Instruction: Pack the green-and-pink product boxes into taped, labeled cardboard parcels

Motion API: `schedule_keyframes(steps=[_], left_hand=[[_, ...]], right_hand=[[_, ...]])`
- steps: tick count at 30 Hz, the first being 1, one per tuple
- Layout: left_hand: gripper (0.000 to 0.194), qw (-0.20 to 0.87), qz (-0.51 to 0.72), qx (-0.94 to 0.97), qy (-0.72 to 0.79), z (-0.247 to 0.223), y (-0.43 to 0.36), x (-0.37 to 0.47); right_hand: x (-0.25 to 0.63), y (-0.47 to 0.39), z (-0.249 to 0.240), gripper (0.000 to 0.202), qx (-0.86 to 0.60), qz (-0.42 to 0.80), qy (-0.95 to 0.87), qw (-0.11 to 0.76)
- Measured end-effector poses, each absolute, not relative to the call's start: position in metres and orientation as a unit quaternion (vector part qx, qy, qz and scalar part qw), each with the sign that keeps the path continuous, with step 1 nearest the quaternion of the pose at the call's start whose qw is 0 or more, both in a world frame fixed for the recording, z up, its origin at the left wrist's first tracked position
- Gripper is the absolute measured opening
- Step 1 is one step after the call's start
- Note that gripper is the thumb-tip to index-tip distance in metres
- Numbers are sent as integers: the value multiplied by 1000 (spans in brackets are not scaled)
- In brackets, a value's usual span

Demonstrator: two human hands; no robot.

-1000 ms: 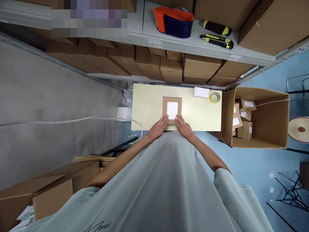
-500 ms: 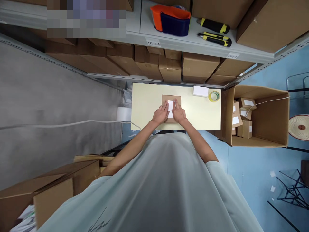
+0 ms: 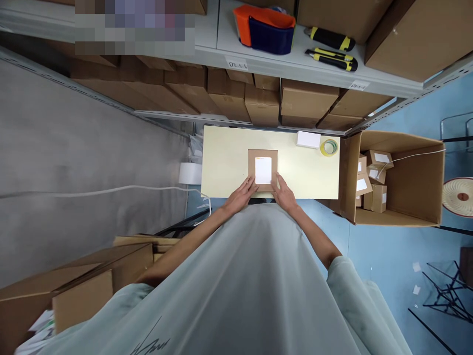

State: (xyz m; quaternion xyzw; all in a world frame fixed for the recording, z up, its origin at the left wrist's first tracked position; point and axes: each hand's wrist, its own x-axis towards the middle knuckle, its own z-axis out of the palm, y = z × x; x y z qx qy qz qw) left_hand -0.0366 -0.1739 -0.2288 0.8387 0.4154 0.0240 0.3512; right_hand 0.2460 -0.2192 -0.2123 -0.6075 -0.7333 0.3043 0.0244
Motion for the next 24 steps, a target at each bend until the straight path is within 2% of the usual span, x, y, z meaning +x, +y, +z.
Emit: schedule_keyframes(steps=[2, 4, 6, 7, 11, 15, 19, 24], left_hand=[[63, 374, 54, 794, 477, -233, -175, -37], [83, 418, 68, 727, 541, -237, -174, -31], [98, 469, 72, 671, 569, -237, -169, -24], [99, 484, 79, 656, 574, -236, -167, -21], [88, 466, 151, 639, 593, -217, -152, -19], [64, 444, 224, 622, 605, -186, -131, -17], [47, 401, 185, 615, 653, -164, -107, -3], [44, 388, 152, 600, 683, -155, -90, 13]], right_hand=[[247, -222, -221, 87, -651, 343, -676, 27], [245, -221, -229, 97, -666, 390, -635, 36], [243, -218, -233, 88, -657, 426, -618, 72], [242, -216, -232, 81, -651, 434, -615, 97], [240, -202, -209, 62, -658, 402, -612, 175], [242, -175, -177, 62, -694, 347, -597, 201], [239, -142, -163, 67, -732, 320, -574, 178], [227, -122, -166, 64, -760, 296, -556, 158]])
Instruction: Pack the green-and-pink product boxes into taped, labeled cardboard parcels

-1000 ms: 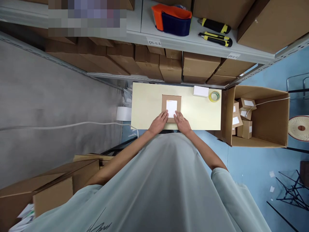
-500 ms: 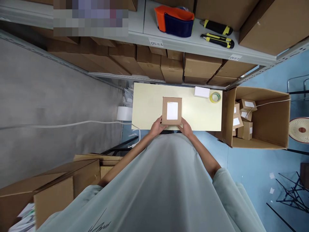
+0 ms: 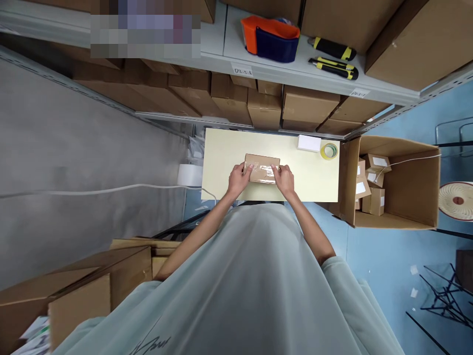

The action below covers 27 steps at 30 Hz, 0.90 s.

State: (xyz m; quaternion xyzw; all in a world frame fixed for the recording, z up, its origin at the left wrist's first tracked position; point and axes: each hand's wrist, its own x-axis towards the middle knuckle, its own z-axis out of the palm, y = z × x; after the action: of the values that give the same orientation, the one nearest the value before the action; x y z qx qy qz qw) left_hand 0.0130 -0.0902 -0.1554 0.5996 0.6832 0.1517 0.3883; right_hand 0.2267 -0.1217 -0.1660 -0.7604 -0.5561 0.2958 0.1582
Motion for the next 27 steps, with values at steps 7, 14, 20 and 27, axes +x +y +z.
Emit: schedule_keyframes(steps=[7, 14, 20, 27], left_hand=[[49, 404, 144, 586, 688, -157, -91, 17], [58, 409, 117, 569, 704, -156, -85, 23], [76, 459, 176, 564, 664, -162, -84, 17], [60, 303, 235, 630, 676, -161, -73, -26]], right_hand=[[215, -124, -173, 71, -763, 278, -560, 164], [212, -118, -176, 81, -768, 289, -554, 140], [226, -122, -196, 86, -737, 377, -500, 255], [260, -135, -247, 80, -719, 511, -363, 300]])
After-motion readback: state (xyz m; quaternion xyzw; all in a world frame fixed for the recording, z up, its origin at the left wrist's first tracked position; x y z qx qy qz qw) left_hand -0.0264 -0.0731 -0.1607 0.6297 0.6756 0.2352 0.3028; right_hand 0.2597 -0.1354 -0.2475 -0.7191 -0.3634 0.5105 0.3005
